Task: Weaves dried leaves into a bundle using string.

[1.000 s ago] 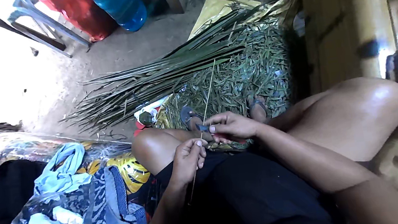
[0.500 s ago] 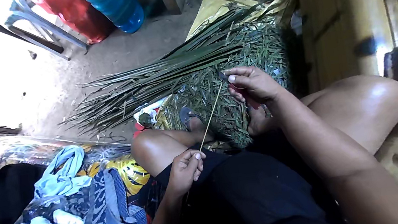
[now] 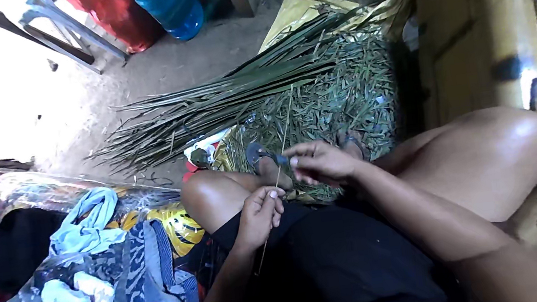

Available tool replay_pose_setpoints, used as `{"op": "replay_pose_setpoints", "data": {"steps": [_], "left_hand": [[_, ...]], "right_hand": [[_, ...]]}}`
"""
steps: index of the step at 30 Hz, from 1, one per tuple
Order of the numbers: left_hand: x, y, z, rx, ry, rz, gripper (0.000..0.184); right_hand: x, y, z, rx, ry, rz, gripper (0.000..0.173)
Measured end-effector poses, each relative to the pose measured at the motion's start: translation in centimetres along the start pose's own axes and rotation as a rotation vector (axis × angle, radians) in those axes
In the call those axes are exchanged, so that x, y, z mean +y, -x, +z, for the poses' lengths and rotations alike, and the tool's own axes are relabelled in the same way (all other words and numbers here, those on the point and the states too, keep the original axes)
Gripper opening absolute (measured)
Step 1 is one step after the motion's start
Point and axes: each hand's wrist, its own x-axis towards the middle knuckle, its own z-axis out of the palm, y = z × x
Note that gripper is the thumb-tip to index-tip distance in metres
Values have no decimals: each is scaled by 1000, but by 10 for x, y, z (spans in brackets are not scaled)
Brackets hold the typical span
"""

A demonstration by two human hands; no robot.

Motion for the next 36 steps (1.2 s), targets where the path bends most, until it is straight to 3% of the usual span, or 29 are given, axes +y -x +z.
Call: {"op": "replay_pose_setpoints", "data": {"steps": [3, 10, 21, 27, 31, 36], "left_hand": [[1, -5, 4, -8, -12, 3, 29], [-4, 5, -4, -26, -67, 22, 26], [-4, 22, -11, -21, -73, 76, 26], [-17, 32, -16, -6, -94, 14, 27], [-11, 22, -12, 37, -87, -4, 29], [-1, -1, -5, 41, -75, 17, 29]], "right_hand": [[9, 0, 6, -99, 7, -15, 33], [-20, -1, -29, 129, -28, -123, 32], [-44, -11, -69, 266, -70, -147, 28], [-41, -11, -106, 568, -135, -131, 34], [-44, -7, -68, 417, -19, -55, 34], [-3, -4, -4, -27, 4, -6, 35]]}}
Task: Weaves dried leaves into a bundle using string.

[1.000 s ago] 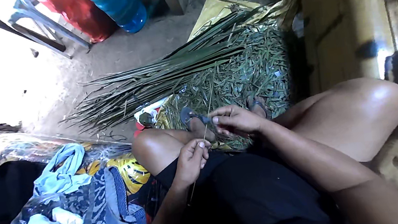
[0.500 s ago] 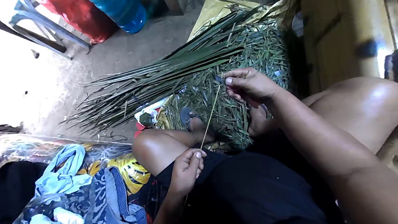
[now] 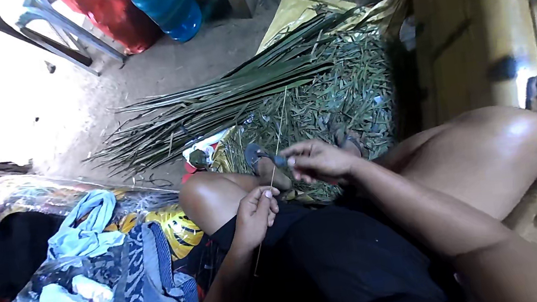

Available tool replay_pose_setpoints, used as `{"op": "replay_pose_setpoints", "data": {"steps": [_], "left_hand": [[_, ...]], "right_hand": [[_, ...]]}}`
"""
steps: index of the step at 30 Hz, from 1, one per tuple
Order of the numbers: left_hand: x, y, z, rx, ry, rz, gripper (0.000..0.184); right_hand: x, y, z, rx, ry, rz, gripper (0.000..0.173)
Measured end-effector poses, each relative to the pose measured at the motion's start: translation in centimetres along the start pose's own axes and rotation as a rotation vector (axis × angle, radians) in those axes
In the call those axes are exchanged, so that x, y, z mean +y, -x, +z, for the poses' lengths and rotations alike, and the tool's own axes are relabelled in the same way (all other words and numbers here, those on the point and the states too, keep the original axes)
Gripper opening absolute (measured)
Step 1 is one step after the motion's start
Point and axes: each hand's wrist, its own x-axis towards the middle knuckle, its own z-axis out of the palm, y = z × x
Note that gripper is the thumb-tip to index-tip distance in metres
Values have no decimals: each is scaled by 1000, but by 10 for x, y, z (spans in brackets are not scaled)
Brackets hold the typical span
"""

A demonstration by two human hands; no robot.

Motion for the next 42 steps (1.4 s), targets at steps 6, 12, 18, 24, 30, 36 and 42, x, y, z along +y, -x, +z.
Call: {"op": "replay_pose_setpoints", "data": {"steps": [6, 12, 18, 24, 30, 36, 42], "left_hand": [[0, 0, 0, -68, 45, -14, 28], [-6, 15, -6, -117, 55, 9, 27], [-11, 28, -9, -111, 48, -12, 27], [-11, 22, -8, -34, 59, -43, 29], [2, -2, 4, -22, 87, -12, 28], [-2, 5, 0, -82, 65, -8, 27], [-14, 24, -9, -116, 30, -11, 25]], "right_hand": [[-3, -2, -10, 68, -32, -61, 30], [-30, -7, -51, 177, -89, -177, 29], [-36, -10, -80, 426, -135, -169, 32], [-38, -3, -66, 392, -62, -68, 35], [7, -3, 1, -60, -36, -2, 34], [-10, -3, -21, 130, -76, -123, 31], [-40, -3, -68, 338, -169, -216, 32]]}}
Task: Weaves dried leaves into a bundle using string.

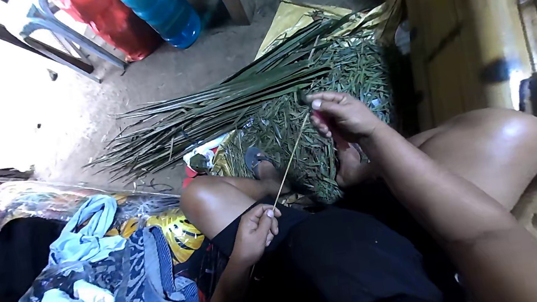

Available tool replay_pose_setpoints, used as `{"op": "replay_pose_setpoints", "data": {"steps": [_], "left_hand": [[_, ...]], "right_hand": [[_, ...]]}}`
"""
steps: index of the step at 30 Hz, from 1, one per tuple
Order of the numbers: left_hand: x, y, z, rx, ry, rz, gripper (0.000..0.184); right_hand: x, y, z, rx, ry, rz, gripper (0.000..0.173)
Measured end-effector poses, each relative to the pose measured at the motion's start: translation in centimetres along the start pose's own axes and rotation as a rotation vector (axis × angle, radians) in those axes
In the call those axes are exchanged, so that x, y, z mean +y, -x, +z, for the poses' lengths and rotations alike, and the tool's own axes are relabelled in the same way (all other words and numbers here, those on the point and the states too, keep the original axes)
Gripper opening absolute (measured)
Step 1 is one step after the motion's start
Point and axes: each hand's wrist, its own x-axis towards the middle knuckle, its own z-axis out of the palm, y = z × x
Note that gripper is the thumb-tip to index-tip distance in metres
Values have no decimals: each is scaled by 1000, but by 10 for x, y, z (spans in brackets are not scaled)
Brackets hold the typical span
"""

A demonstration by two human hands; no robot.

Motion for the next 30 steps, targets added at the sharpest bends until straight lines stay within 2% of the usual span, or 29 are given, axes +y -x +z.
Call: {"op": "replay_pose_setpoints", "data": {"steps": [3, 5, 7, 9, 12, 16, 19, 26, 30], "left_hand": [[-4, 8, -3, 21, 7, -5, 25], [-3, 8, -3, 55, 32, -11, 26], [1, 1, -1, 88, 56, -17, 27], [8, -9, 4, 93, 77, -21, 27], [14, -22, 14, 62, 109, -30, 26], [8, -22, 15, 61, 118, -46, 23], [8, -22, 13, 124, 64, -32, 21], [22, -34, 13, 169, 71, 27, 23], [17, -28, 7, 131, 54, 28, 22]], "right_hand": [[-13, -4, -10, 128, -31, -23, 32], [-16, -4, -10, 148, -10, -20, 34], [-13, 2, 1, 94, 58, 24, 37], [0, 12, 19, -33, 104, 97, 39], [29, 21, 37, -153, 34, 148, 33], [27, 14, 26, -52, -23, 69, 31], [15, 13, 21, -15, -24, 56, 31], [48, 37, 61, -397, 94, 183, 31], [35, 31, 49, -271, 95, 90, 30]]}}
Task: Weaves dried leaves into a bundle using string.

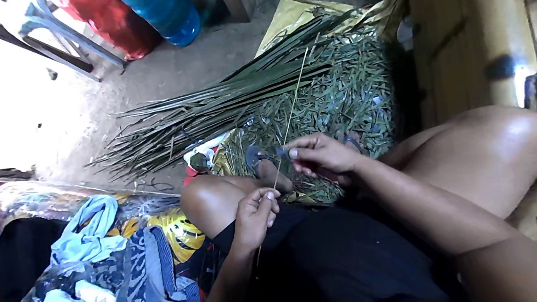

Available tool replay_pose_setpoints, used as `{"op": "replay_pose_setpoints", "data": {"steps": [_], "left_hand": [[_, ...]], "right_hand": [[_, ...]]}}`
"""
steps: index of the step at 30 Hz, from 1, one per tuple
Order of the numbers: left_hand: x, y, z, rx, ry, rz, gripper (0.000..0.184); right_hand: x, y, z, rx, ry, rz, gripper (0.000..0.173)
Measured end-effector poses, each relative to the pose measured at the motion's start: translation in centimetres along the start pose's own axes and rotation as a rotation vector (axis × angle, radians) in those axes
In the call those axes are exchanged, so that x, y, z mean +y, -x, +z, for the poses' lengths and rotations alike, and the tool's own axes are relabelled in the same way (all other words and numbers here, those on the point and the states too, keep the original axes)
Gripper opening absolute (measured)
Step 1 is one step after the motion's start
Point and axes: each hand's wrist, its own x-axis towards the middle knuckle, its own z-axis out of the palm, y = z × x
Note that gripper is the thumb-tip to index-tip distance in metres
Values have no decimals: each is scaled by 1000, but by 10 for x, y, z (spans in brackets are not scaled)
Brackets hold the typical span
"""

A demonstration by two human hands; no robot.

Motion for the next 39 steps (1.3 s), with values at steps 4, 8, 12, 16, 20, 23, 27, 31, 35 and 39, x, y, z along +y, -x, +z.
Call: {"op": "replay_pose_setpoints", "data": {"steps": [4, 8, 12, 16, 20, 23, 27, 31, 35, 39], "left_hand": [[-6, 10, -7, -31, -1, 22, 21], [-11, 24, -14, -31, -41, 38, 20], [-17, 36, -23, -9, -55, 37, 19], [-14, 33, -24, 68, -69, 10, 20], [-1, 13, -13, 130, -73, -9, 19], [6, -6, 0, 150, -72, -2, 17], [11, -14, 8, 120, -69, 26, 16], [6, -8, 2, 84, -119, 74, 15], [1, 4, -6, 94, -127, 75, 14], [0, 4, -6, 101, -123, 68, 15]], "right_hand": [[-19, -8, -30, 132, -20, -62, 30], [-41, -12, -58, 293, -51, -99, 31], [-59, -11, -79, 443, -97, -124, 31], [-64, -8, -84, 564, -105, -135, 32], [-53, -1, -37, 381, 54, 0, 31], [-18, 5, 8, 75, 62, 123, 31], [5, 4, 24, -45, 28, 131, 31], [-12, 1, 4, 110, 25, 70, 29], [-36, -6, -31, 316, -31, -4, 30], [-43, -4, -25, 307, -20, 7, 30]]}}
